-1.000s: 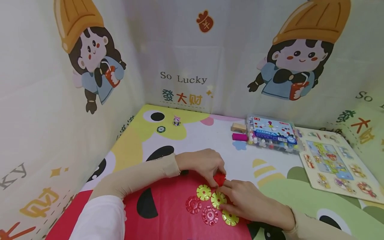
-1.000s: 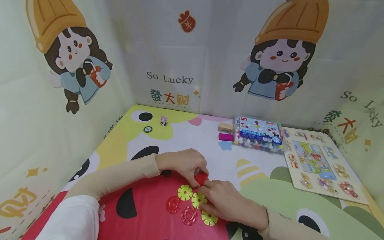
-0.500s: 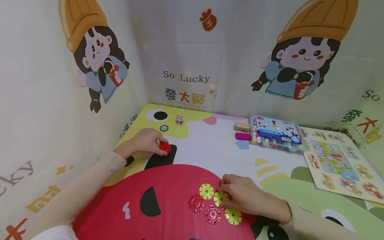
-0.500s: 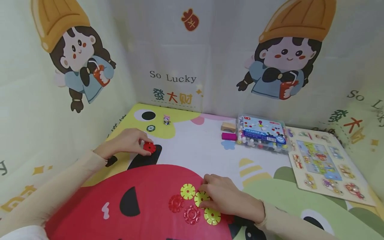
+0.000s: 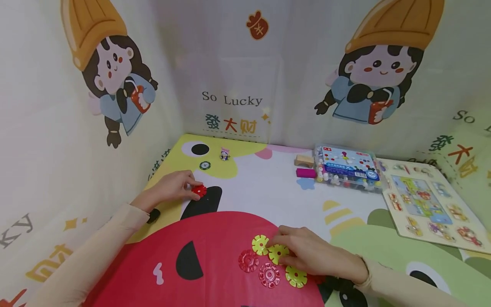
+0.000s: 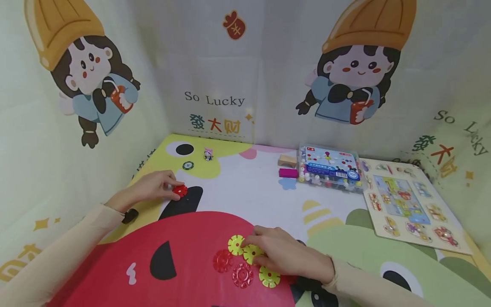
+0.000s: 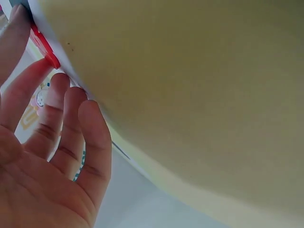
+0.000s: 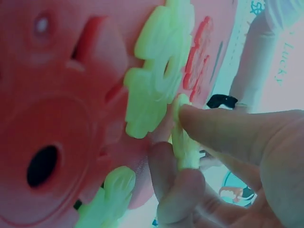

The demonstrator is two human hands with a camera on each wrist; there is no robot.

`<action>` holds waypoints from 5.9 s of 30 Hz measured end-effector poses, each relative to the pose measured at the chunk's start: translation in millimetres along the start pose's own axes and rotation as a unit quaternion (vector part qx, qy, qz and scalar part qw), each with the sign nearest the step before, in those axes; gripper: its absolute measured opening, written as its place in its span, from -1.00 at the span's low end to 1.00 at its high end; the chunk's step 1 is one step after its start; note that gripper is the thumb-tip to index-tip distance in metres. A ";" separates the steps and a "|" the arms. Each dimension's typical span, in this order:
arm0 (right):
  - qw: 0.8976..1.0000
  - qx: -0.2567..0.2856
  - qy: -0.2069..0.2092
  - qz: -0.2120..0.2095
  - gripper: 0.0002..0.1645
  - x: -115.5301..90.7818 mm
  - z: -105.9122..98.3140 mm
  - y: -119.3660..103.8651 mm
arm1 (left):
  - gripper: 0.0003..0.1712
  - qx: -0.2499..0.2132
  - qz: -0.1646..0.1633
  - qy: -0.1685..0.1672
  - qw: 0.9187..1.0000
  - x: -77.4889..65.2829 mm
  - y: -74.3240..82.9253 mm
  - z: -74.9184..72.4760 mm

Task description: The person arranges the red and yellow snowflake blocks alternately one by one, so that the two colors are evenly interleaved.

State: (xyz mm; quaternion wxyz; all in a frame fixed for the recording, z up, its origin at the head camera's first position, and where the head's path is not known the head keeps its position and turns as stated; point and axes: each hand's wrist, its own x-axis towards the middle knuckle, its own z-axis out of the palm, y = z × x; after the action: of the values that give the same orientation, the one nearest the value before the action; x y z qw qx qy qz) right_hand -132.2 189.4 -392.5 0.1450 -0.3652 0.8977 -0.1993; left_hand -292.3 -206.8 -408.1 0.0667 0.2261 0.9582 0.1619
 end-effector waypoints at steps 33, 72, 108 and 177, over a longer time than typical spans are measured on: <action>0.984 -0.126 0.113 -0.059 -0.39 185.8 -43.6 2.9 | -0.37 0.028 0.006 0.002 1.000 5.8 7.3 -7.3; 0.989 -0.131 0.000 -0.076 -0.38 44.8 -0.7 5.0 | -0.33 0.043 0.112 0.014 0.993 14.0 49.1 13.1; 0.993 -0.111 0.021 -0.047 -0.46 33.1 4.9 -1.1 | -0.44 0.031 0.147 -0.042 0.988 31.2 32.9 11.2; 0.991 -0.121 0.054 0.016 -0.37 177.8 -22.1 16.8 | -0.42 0.004 0.123 -0.073 0.990 34.2 44.2 3.9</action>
State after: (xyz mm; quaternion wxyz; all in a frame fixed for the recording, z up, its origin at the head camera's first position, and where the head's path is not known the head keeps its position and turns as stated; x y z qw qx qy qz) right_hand -274.1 79.1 -401.4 0.0547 -0.3544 0.9275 -0.1060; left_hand -303.7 -152.8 -398.7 0.1148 0.3536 0.9164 0.1482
